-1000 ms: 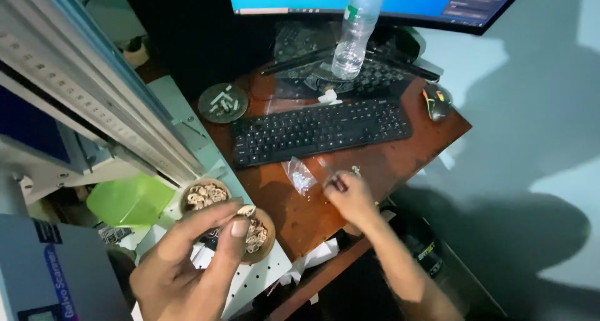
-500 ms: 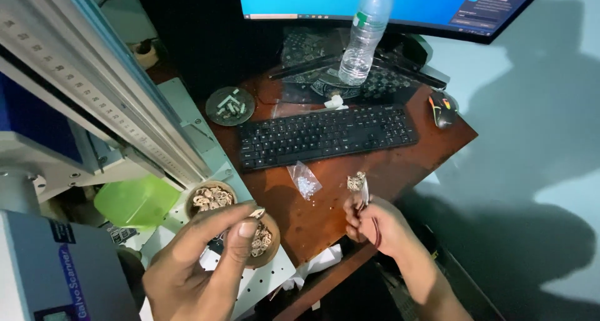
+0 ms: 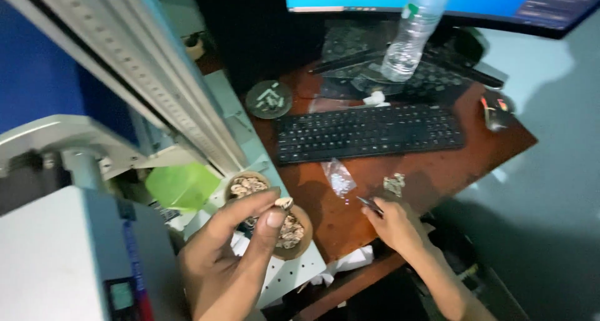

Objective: The person uses pliers to clean and adjust small metal jewelry components at a workshop desk.

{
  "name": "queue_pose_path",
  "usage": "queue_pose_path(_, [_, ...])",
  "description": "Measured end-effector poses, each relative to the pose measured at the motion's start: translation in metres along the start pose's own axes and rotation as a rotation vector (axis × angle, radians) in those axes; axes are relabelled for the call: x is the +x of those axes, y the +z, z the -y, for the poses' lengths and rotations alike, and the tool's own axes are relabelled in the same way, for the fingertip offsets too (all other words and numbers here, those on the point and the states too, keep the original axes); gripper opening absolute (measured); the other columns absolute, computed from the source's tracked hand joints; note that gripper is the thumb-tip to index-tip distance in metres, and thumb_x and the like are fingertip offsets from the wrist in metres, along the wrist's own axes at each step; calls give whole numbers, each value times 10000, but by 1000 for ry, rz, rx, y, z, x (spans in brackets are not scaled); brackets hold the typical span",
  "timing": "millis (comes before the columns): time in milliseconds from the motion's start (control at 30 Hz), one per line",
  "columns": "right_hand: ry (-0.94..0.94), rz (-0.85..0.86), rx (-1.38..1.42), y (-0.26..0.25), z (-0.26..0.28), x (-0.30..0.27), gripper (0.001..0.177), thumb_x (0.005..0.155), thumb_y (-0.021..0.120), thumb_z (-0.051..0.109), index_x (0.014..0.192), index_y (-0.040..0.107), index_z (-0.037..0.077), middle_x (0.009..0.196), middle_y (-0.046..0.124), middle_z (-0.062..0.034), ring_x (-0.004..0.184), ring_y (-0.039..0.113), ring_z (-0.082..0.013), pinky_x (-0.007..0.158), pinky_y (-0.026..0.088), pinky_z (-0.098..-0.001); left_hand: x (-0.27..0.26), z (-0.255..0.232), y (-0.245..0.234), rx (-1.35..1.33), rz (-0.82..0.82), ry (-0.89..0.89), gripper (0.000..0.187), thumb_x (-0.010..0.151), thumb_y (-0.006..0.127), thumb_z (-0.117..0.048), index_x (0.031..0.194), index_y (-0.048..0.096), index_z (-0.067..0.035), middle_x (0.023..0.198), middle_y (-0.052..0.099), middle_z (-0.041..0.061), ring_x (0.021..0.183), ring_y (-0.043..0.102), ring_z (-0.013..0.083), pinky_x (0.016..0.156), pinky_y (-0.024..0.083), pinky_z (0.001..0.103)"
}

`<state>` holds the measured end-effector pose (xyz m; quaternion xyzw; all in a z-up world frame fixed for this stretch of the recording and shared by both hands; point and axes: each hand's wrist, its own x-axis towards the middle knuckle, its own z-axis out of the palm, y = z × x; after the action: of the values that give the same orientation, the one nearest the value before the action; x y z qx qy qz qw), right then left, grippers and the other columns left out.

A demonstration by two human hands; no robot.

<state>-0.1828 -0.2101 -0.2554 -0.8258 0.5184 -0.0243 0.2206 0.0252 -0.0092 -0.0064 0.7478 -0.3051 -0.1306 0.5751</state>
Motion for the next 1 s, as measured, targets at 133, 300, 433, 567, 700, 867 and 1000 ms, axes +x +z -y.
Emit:
queue_pose_path(133, [-90, -29, -135, -6, 11, -7, 247, 1005, 574, 360, 906, 652, 148, 784, 662, -61, 702, 656, -271, 634, 522, -397, 4, 0, -1, -75, 31, -20, 298, 818, 770, -314, 1057, 851, -156, 977, 880, 35, 943, 809, 116, 865, 611, 252])
queue_pose_path(300, [91, 64, 186, -4, 7, -15, 435, 1027, 518, 412, 1300, 581, 79, 1009, 753, -156, 987, 714, -366, 807, 507, -458, 1, 6, 18, -211, 178, 90, 269, 848, 753, -329, 1082, 819, -213, 1106, 876, 30, 1041, 832, 168, 920, 662, 324])
queue_pose_path(433, [-342, -532, 401, -90, 72, -85, 135, 965, 638, 168, 896, 677, 59, 854, 639, -79, 733, 605, -224, 701, 472, -343, -8, 4, 35, -664, 505, 75, 93, 899, 761, -126, 966, 782, -65, 972, 820, 114, 924, 779, 205, 829, 630, 325])
queue_pose_path(567, [-369, -970, 737, -123, 131, -140, 121, 948, 618, 136, 834, 595, 103, 900, 624, -151, 826, 667, -242, 830, 546, -366, -12, 0, 55, -700, 600, -65, 130, 865, 787, -128, 964, 826, -52, 1010, 808, 124, 981, 774, 234, 871, 641, 361])
queue_pose_path(700, [-406, -1027, 711, -119, 132, -138, 120, 981, 602, 223, 890, 622, 147, 956, 651, -146, 795, 682, -224, 758, 575, -364, -13, -3, 63, -765, 706, -269, 184, 854, 794, -79, 974, 836, 54, 879, 807, 170, 646, 694, 200, 630, 616, 303])
queue_pose_path(867, [-354, -1050, 727, -115, 125, -131, 136, 977, 612, 215, 867, 607, 136, 1023, 658, -165, 912, 708, -277, 775, 571, -362, -21, 0, 66, -795, 772, -306, 220, 842, 807, -86, 995, 849, 66, 804, 801, 211, 660, 704, 219, 648, 628, 319])
queue_pose_path(1000, [-327, -1089, 757, -117, 124, -132, 143, 973, 624, 238, 846, 598, 178, 975, 642, -133, 899, 706, -270, 766, 566, -353, -31, 3, 78, -763, 645, -189, 161, 820, 831, -83, 947, 873, 7, 878, 849, 158, 754, 767, 202, 692, 639, 311])
